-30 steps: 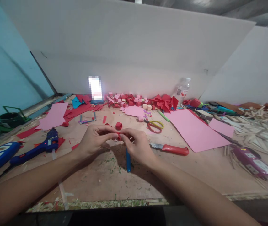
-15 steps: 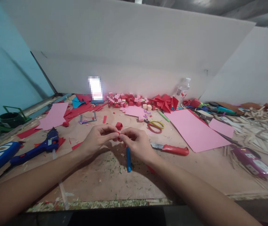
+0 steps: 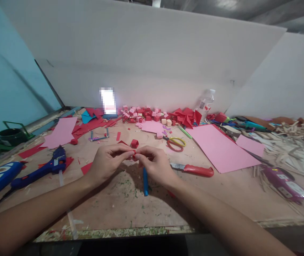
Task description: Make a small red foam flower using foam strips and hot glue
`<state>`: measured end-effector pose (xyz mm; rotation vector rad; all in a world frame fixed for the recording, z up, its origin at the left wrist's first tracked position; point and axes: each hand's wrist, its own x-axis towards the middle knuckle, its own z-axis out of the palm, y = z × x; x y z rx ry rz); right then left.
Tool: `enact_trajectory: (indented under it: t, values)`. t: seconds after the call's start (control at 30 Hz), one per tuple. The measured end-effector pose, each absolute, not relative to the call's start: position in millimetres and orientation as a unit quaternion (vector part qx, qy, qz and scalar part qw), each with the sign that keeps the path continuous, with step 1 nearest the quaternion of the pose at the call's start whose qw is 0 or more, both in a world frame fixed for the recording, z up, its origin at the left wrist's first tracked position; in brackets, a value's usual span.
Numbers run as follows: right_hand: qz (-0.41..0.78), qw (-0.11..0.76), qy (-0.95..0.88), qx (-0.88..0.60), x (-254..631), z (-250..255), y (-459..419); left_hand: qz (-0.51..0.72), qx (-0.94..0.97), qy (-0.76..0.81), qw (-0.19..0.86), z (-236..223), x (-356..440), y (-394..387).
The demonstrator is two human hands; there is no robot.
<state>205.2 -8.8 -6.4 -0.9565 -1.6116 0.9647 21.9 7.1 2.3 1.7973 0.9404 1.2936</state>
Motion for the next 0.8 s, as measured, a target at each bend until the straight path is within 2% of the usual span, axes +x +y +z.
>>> enact_trajectory:
  t: [0.3,0.8]
  values:
    - [0.380,0.502,-0.673,-0.388,205.1,-8.2,-8.2,0.498,0.719,0.362,0.321,2.5,23.8,3.6]
    - [0.388,0.494,-0.671,-0.394,205.8,-10.0,-5.3,0.488,0.680,0.391,0.383,1.7,21.9,7.6]
